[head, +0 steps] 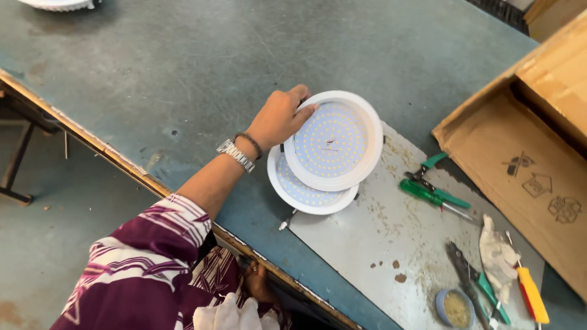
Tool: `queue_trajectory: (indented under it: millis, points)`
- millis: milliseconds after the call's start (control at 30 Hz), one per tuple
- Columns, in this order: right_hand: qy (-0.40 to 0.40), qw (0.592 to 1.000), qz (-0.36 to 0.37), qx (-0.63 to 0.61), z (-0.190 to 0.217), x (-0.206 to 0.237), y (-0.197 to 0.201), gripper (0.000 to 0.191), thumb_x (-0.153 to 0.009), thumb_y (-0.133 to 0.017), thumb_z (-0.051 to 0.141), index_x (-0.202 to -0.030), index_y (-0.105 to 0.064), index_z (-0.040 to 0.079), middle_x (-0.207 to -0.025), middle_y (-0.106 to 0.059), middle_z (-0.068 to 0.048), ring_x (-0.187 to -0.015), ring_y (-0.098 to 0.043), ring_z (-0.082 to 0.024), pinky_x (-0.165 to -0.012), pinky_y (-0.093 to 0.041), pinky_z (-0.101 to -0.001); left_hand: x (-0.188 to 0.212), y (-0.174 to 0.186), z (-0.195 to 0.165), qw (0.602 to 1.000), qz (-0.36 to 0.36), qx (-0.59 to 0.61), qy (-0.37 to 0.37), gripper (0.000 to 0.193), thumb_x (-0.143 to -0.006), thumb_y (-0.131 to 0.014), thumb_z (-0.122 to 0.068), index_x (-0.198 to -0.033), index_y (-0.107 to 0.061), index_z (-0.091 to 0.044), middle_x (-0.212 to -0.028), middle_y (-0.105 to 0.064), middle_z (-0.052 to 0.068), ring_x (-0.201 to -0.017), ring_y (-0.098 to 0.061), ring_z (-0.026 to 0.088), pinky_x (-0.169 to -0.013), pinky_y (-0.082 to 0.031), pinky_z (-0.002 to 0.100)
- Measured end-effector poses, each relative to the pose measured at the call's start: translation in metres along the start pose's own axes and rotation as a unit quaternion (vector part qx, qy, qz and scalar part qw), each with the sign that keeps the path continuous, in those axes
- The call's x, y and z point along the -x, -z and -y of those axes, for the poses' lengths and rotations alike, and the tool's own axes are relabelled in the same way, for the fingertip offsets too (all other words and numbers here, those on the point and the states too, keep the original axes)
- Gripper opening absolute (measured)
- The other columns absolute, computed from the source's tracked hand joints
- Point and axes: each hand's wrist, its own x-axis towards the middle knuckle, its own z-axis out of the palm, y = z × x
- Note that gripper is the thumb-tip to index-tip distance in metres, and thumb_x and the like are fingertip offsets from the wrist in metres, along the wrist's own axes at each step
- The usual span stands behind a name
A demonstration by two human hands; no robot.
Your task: The person uses a soldering iron to attach wires to the center of a circular LED light module. They repeatedly dip the iron into a small container of flux and apply solder to the connection points while holding the module steady with the other hand.
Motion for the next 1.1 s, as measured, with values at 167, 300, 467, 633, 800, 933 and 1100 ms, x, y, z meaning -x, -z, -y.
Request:
queue_trajectory:
  millis: [167,300,467,633,800,933,1100]
  points:
    - [0.011,0.999,0.037,-0.027,0.012,0.013,0.026,0.031,-0.116,-0.056,0.034,-0.134,-0.042,0.013,-0.125,-0.063,-0.028,-0.118,-0.066,-0.031,-0.100,-0.054,-0.0483,0.019,0.015,-0.077,0.985,0.085,0.080,-0.125,0.030,-0.096,-0.068,-0.030,-0.107,-0.072,-0.002,-0.088,-0.075,0.018,-0.071,-0.071,0.032,-0.067,-0.055,0.040]
    - [0.017,0.986,0.128,-0.102,0.026,0.046,0.042,0.031,-0.117,-0.056,0.034,-0.136,-0.041,0.014,-0.129,-0.065,-0.030,-0.123,-0.068,-0.032,-0.103,-0.055,-0.0499,0.048,-0.017,-0.122,0.933,0.247,0.106,-0.241,0.027,-0.099,-0.066,-0.028,-0.103,-0.076,-0.003,-0.092,-0.077,0.014,-0.081,-0.073,0.032,-0.073,-0.055,0.042]
    - [0.032,0.973,0.227,0.025,0.025,0.084,0.025,0.040,-0.111,-0.062,0.019,-0.142,-0.037,0.013,-0.139,-0.059,-0.033,-0.136,-0.063,-0.035,-0.123,-0.047,-0.0505,0.077,-0.078,-0.151,0.883,0.417,0.084,-0.197,0.025,-0.092,-0.066,-0.031,-0.095,-0.079,-0.010,-0.081,-0.077,0.011,-0.077,-0.073,0.029,-0.069,-0.054,0.044]
    - [-0.026,0.966,0.257,0.033,0.031,0.081,0.013,0.058,-0.092,-0.048,-0.015,-0.140,-0.032,0.012,-0.156,-0.046,-0.035,-0.152,-0.043,-0.037,-0.131,-0.034,-0.0456,0.085,-0.100,-0.167,0.899,0.380,0.021,-0.218,0.019,-0.093,-0.065,-0.024,-0.095,-0.079,-0.012,-0.087,-0.075,0.011,-0.083,-0.071,0.032,-0.073,-0.052,0.046]
    - [-0.053,0.975,0.214,0.006,0.027,0.077,0.010,0.067,-0.083,-0.038,-0.020,-0.141,-0.031,0.013,-0.154,-0.043,-0.036,-0.152,-0.044,-0.037,-0.130,-0.036,-0.0454,0.109,-0.077,-0.164,0.925,0.279,-0.007,-0.258,0.022,-0.085,-0.064,-0.010,-0.100,-0.079,-0.013,-0.114,-0.072,0.006,-0.117,-0.062,0.029,-0.090,-0.048,0.045]
    - [-0.075,0.980,0.185,-0.024,0.021,0.081,0.013,0.069,-0.085,-0.041,-0.019,-0.144,-0.030,0.015,-0.157,-0.043,-0.036,-0.154,-0.043,-0.036,-0.127,-0.040,-0.0448,0.131,-0.062,-0.159,0.917,0.307,0.029,-0.253,0.021,-0.076,-0.071,-0.014,-0.095,-0.079,-0.013,-0.133,-0.063,0.009,-0.132,-0.048,0.034,-0.100,-0.043,0.049]
    - [-0.081,0.978,0.187,-0.036,0.019,0.081,0.016,0.068,-0.086,-0.041,-0.019,-0.143,-0.030,0.015,-0.157,-0.042,-0.035,-0.154,-0.042,-0.036,-0.128,-0.039,-0.0452,0.144,-0.072,-0.160,0.912,0.323,0.031,-0.250,0.017,-0.073,-0.081,-0.022,-0.090,-0.080,-0.016,-0.139,-0.055,0.008,-0.139,-0.039,0.039,-0.101,-0.037,0.057]
